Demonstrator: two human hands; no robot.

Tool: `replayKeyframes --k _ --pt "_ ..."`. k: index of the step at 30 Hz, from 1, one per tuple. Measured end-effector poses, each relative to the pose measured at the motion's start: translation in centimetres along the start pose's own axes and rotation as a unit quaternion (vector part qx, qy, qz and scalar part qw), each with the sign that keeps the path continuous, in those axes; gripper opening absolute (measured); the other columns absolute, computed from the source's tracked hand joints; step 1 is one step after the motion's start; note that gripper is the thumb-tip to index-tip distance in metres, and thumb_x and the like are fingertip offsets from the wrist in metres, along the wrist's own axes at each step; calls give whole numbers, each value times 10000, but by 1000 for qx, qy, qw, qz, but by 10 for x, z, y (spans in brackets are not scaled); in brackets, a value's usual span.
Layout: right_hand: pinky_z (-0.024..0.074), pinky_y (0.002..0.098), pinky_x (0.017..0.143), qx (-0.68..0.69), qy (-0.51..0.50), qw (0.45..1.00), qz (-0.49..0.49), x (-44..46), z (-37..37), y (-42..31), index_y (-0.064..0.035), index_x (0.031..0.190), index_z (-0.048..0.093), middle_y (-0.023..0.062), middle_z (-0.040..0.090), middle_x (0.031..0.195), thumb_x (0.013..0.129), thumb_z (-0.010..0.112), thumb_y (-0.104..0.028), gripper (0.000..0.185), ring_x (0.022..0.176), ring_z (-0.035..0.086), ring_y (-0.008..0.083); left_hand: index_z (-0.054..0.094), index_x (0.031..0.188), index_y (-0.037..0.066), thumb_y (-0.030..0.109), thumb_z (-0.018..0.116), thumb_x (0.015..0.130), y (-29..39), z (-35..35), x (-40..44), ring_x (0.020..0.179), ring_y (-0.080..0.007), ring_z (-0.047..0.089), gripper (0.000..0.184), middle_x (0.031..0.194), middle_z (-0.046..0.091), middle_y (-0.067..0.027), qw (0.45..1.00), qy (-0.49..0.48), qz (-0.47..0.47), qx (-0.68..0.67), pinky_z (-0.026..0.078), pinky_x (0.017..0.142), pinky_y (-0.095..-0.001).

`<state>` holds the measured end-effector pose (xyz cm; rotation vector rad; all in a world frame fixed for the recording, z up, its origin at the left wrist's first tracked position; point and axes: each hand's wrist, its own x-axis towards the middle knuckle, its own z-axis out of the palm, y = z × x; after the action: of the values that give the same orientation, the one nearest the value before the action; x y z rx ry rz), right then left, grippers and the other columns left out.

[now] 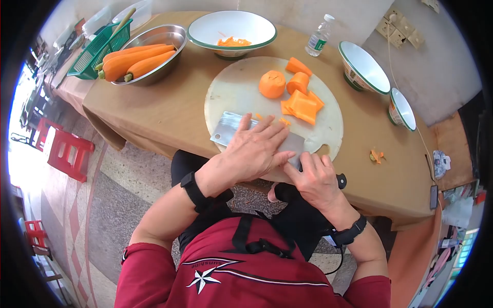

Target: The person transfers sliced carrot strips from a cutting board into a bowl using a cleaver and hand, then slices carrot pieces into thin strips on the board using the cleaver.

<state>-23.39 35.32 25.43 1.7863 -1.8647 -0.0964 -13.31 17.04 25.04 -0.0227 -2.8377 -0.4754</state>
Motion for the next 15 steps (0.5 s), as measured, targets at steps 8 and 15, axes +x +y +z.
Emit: replayKeyframes --k 8,15 --pt "334 316 597 36 2 999 15 -1 -2 -1 -200 1288 595 30 418 751 665 697 -352 650 659 484 170 477 1397 108 454 505 961 1 -33 -23 1422 -292 312 557 1484 428 -60 999 -45 4 11 175 1124 -597" --pt "352 313 609 23 30 999 9 -4 5 -1 -206 1320 578 29 433 767 516 778 -347 841 674 496 173 438 1429 108 550 402 970 -6 -6 -4 1423 -283 312 639 1471 446 -73 998 -60 -22 26 139 1129 -627"
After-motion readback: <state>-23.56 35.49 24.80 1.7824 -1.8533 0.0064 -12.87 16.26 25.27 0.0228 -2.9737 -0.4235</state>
